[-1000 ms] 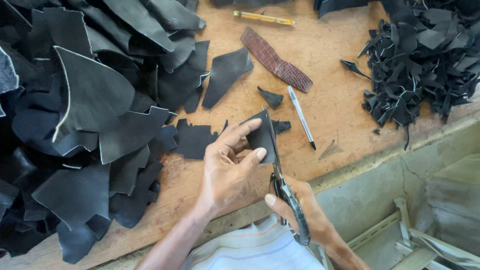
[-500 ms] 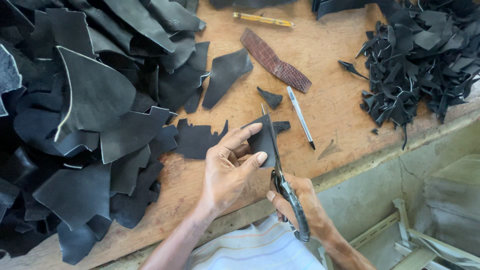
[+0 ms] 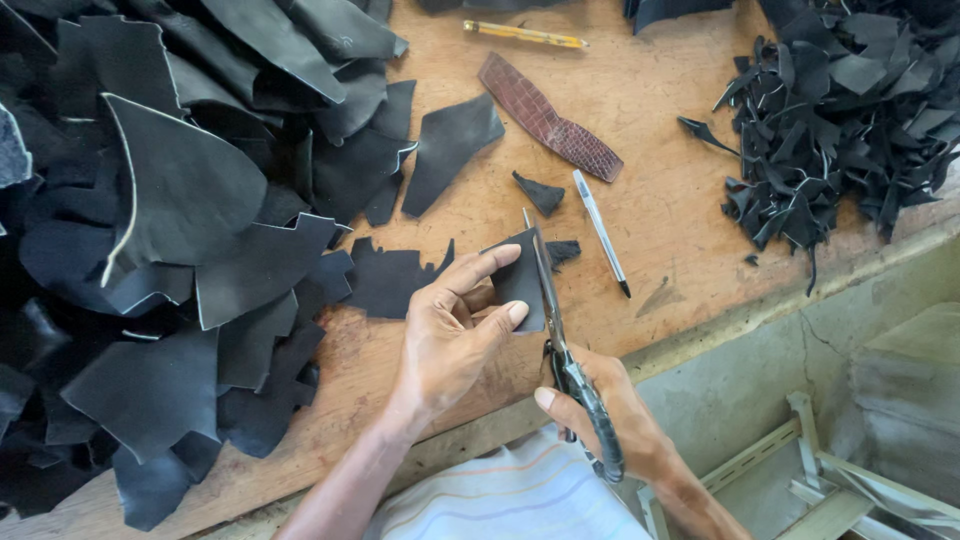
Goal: The person marks a black leather piece with a white pen, then uses shears to cut along the marked lines. They trim edges, separate pieces, and align a patterned leather strip against the cut piece, continuing to trim and adjust the leather on a wooden workbench.
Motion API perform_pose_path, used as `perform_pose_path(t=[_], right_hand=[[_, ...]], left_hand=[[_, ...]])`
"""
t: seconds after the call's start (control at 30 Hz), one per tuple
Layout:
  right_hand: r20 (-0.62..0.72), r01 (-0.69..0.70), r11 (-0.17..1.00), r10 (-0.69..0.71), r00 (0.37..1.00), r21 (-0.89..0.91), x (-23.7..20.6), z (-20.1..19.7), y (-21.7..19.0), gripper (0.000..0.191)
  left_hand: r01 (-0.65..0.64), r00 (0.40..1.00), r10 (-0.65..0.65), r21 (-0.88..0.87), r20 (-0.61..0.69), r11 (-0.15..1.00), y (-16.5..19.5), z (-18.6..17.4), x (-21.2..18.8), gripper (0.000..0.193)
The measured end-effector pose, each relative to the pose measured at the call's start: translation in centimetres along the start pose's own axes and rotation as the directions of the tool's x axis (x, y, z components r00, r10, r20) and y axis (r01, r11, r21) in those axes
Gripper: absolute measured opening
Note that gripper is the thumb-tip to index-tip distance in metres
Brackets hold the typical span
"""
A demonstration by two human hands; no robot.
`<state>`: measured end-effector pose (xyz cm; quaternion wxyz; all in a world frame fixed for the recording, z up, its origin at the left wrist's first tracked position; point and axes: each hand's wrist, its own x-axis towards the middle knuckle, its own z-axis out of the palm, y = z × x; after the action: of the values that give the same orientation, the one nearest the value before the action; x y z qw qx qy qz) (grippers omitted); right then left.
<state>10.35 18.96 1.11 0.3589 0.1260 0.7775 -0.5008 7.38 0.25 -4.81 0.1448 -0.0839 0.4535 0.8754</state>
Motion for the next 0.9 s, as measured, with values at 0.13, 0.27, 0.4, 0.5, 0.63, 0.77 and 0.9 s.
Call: perform_pose_path(t=[0.13,0.27,0.4,0.5,0.63,0.77,0.9], right_hand=[[0.012,0.062,0.997,-0.061,0.998,-0.055,-0.05,-0.39,-0.09,0.015],[0.016,0.082,0.993,-0.081,0.997,-0.081,-0.03,-0.48,0.20,0.015],[0.005,0.073,0.993,-0.073,0.997,-0.095,-0.04,-0.55,0.38,0.017],[0.002,0.070,0.993,-0.070,0.998,-0.092,0.03,-0.56,0.33,0.017],[-0.010,0.064,0.993,-0.066,0.998,-0.103,0.10,-0.46,0.21,0.016],[-0.019,0.062,0.991,-0.065,0.998,-0.117,0.01,-0.27,0.27,0.015],[-0.068,0.039,0.992,-0.047,0.997,-0.121,0.13,0.01,0.70,0.011]], left_hand=[[-0.001,1.000,0.001,-0.040,0.017,0.999,-0.06,-0.03,0.06,0.055],[0.006,0.999,-0.002,-0.102,0.035,0.995,0.15,-0.09,0.09,0.054],[-0.001,0.999,0.007,-0.103,0.054,0.995,0.31,-0.13,0.10,0.055],[0.005,0.998,0.002,-0.092,0.070,0.996,0.37,-0.23,0.07,0.055],[0.006,0.997,0.000,-0.084,0.078,0.996,0.33,-0.32,0.07,0.055],[0.000,0.996,0.007,-0.077,0.087,0.997,0.18,-0.43,0.00,0.056],[-0.004,0.997,0.008,-0.055,0.080,0.998,-0.06,-0.45,0.01,0.054]])
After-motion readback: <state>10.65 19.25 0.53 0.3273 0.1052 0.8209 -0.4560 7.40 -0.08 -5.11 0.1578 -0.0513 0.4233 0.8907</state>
